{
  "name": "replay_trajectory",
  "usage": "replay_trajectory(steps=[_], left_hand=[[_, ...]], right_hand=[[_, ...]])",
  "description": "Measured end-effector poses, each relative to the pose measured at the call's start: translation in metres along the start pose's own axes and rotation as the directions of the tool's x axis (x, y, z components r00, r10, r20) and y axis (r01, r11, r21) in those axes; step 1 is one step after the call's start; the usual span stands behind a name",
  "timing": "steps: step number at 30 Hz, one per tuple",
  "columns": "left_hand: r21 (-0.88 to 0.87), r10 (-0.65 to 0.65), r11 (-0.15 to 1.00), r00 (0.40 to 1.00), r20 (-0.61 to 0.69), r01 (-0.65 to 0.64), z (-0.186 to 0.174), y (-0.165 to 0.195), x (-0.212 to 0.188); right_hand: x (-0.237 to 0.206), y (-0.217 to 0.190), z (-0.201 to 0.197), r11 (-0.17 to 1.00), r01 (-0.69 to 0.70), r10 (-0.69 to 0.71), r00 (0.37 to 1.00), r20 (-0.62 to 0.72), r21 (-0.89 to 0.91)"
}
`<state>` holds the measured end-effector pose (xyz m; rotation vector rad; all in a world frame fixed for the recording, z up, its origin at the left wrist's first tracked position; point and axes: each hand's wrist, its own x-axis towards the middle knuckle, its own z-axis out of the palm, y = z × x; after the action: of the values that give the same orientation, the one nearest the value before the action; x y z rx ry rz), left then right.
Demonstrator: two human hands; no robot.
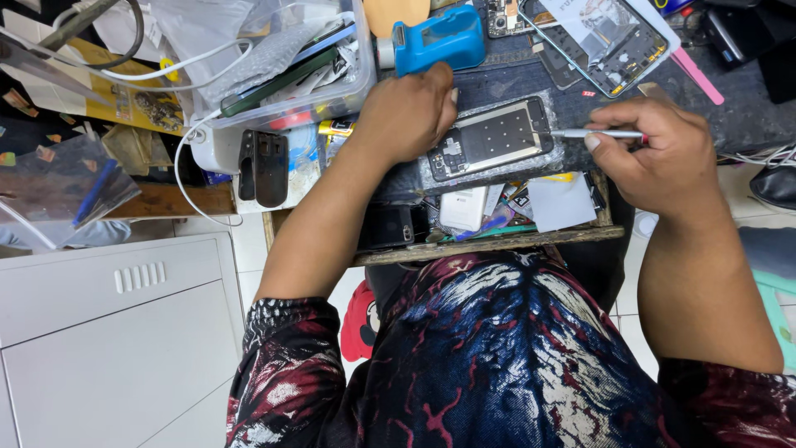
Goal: The person is repairing a disassembled smartphone on a cluttered workbench. They use a screwdriver to manipulate small components and screws on the phone's internal frame, occasionally picking up and placing down parts.
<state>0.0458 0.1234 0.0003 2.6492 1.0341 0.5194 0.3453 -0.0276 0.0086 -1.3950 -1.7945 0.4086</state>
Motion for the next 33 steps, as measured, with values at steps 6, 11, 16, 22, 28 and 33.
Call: replay_trajectory(steps=[6,11,16,22,28,33], left_hand=[[-0.390,-0.129,0.917,0.988,-0.081,0.087,-0.012,0.007,-0.027],[-0.615,-0.187,0.778,0.982,-0.031,0.129,-0.009,0.008,-0.050],[-0.736,-0.147,0.675,0.987,-0.063,0.054,0.005,0.003,-0.066],[-0.976,-0.254,0.145,0.960,0.119,0.160,0.022,-0.001,-0.078],[-0.986,-0.251,-0.166,0.966,0.059,0.017,0.034,0.004,-0.083],[-0.974,-0.231,-0.224,0.970,0.074,0.020,0.036,0.003,-0.087]], right_hand=[[0.010,-0.011,0.009,0.998,0.056,-0.056,0.998,0.003,-0.035],[0.022,-0.026,0.019,0.989,0.146,-0.147,0.989,0.029,0.020],[0.042,-0.057,0.028,0.959,0.274,-0.276,0.961,0.012,0.073],[0.055,-0.093,0.037,0.912,0.401,-0.399,0.916,-0.032,0.088],[0.060,-0.104,0.046,0.893,0.440,-0.437,0.898,-0.054,0.096],[0.060,-0.106,0.051,0.898,0.432,-0.430,0.902,-0.044,0.087]])
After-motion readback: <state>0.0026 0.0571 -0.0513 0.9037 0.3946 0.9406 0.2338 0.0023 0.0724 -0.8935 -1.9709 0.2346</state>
